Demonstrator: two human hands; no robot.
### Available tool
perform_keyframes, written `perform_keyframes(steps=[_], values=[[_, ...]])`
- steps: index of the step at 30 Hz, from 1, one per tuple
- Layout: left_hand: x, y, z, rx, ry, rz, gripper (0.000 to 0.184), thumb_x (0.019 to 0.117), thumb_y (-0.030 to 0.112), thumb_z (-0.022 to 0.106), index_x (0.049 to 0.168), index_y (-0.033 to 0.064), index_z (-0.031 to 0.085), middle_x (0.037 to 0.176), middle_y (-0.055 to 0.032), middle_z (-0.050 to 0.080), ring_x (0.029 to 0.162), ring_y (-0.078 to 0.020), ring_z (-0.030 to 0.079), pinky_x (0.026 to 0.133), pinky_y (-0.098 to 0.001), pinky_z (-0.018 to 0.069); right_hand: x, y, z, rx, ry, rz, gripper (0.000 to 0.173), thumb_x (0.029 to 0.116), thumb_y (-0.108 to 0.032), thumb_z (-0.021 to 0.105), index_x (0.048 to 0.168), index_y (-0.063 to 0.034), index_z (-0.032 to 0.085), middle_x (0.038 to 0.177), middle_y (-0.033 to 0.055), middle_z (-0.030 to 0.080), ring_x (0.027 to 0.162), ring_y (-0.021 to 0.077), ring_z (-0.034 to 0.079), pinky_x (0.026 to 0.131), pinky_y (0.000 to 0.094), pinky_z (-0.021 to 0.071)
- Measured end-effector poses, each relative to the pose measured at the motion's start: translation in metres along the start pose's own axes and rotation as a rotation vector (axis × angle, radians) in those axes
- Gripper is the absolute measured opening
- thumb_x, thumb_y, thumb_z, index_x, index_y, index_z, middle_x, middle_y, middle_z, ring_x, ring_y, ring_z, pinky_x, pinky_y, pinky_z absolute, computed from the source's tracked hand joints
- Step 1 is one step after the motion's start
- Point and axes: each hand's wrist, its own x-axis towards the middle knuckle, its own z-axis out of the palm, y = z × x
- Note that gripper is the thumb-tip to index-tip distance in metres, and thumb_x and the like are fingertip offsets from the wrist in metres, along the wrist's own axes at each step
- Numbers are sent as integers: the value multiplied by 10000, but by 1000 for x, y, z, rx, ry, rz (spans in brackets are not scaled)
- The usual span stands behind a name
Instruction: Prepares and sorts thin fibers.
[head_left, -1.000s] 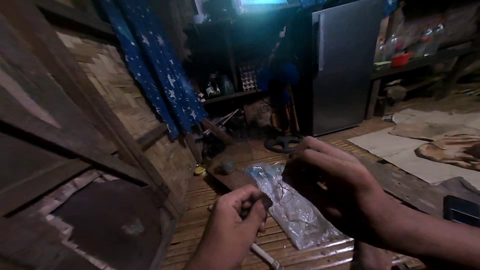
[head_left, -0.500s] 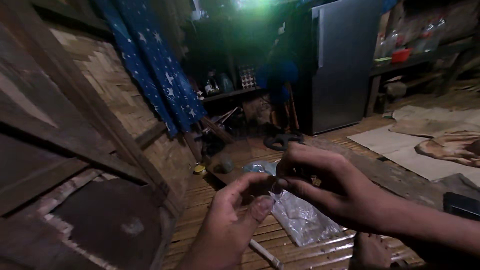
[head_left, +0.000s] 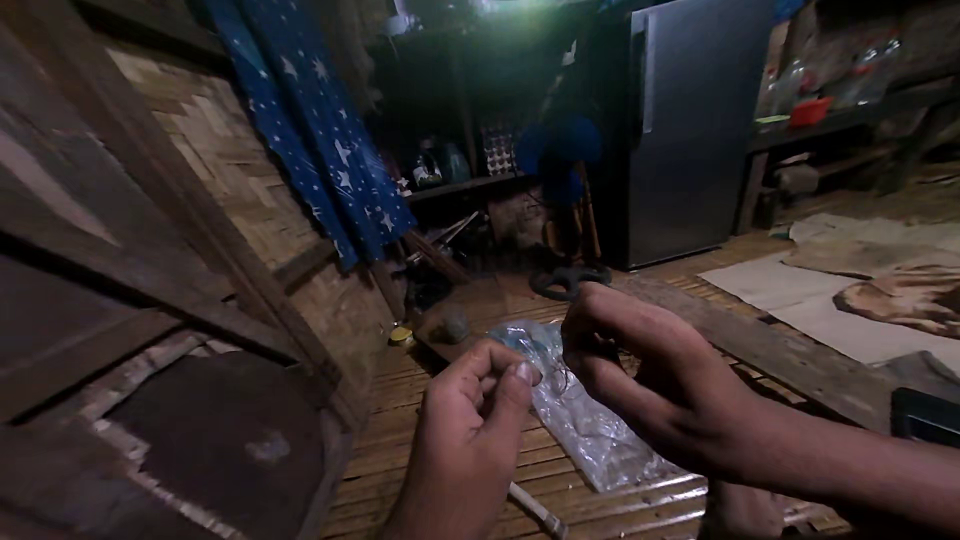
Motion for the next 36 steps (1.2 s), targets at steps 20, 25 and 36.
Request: perform_keyframes(steps=[20,25,36], values=[[8,-3,-2,-208,-24,-284,244,1057,74,417,914,91,614,692,51,606,512,2,490,466,-139,407,5,4,7,601,-163,197,182,1078,-123,434,997,-37,572,890,46,663,727,75,636,653,220,553],[7,-5,-1,-304,-43,-269,206,1044,84,444,920,129,602,572,106,403,456,18,370,432,-127,331,6,11,9,678,-163,291,185,1067,-119,428,958,-55,563,807,27,622,704,87,621,662,240,548],[6,-16,2,-324,-11,-175,201,1056,107,445,919,137,588,571,109,374,453,18,352,428,-132,325,4,10,6,554,-178,280,177,1065,-131,430,959,-69,557,788,8,599,696,67,599,641,212,521]])
